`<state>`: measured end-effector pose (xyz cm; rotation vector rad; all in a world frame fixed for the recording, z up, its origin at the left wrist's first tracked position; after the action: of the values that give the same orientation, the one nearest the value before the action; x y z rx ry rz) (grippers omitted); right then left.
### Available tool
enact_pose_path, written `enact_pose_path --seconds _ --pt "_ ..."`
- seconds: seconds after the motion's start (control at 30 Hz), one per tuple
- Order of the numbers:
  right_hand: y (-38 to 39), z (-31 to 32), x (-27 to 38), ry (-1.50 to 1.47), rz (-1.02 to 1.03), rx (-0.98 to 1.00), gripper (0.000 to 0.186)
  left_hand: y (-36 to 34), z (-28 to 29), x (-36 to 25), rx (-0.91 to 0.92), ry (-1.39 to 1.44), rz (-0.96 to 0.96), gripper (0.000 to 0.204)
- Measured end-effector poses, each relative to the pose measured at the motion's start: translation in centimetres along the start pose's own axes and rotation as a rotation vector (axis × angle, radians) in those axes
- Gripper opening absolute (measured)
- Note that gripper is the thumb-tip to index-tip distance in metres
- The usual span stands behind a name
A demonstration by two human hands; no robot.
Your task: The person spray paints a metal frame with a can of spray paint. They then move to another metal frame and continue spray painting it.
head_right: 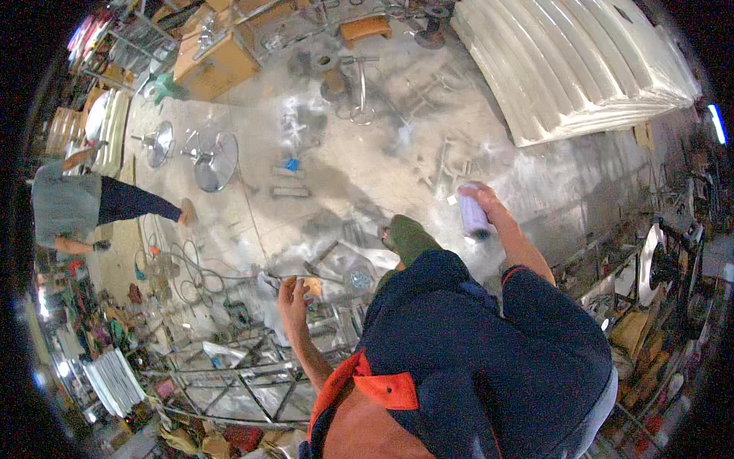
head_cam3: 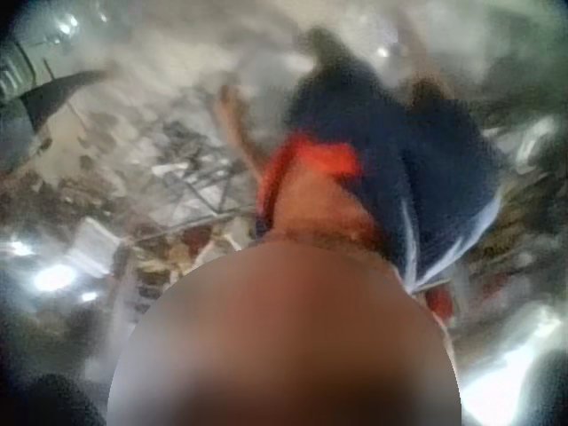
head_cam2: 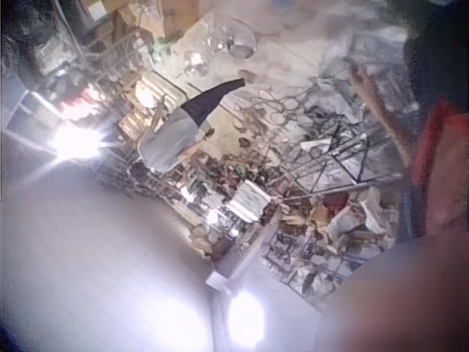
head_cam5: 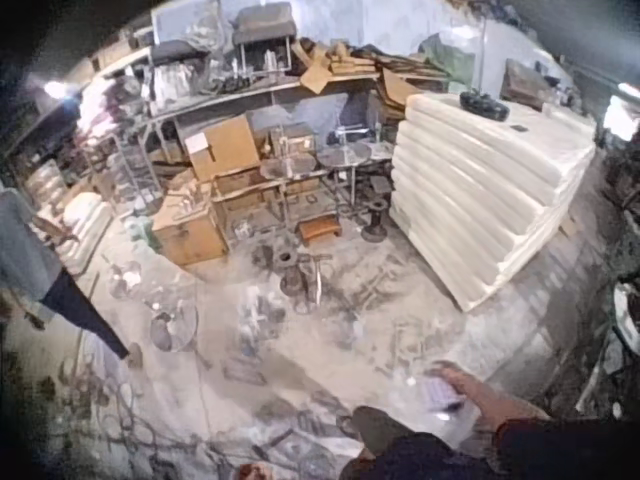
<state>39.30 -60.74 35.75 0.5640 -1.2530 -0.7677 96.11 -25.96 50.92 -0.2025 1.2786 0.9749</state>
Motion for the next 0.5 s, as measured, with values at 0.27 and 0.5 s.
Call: enact_pose_path --seconds 0.27,0.5 --pt "-0.6 -14.1 12.3 -0.199 -0.01 -0.057 0.053 -21.6 -8.4 -2.8 0.561 -0.193 -0.033 0.047" --pt "0.2 -32.1 21.0 -0.117 0.051 0.011 0.078 -38.8 -3.6 8.2 0.537 -0.538 0.064 0.053"
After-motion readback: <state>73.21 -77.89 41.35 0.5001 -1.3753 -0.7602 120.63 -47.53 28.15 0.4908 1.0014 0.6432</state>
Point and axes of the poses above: each hand's wrist, its own y-axis away from the middle knuckle, its own z-axis out of the back of the hand, x = y × z, the point moved 8 cm from there along -y, towards the middle knuckle, and after that the axes turned 7 degrees about -z, right-handed, at the moved point
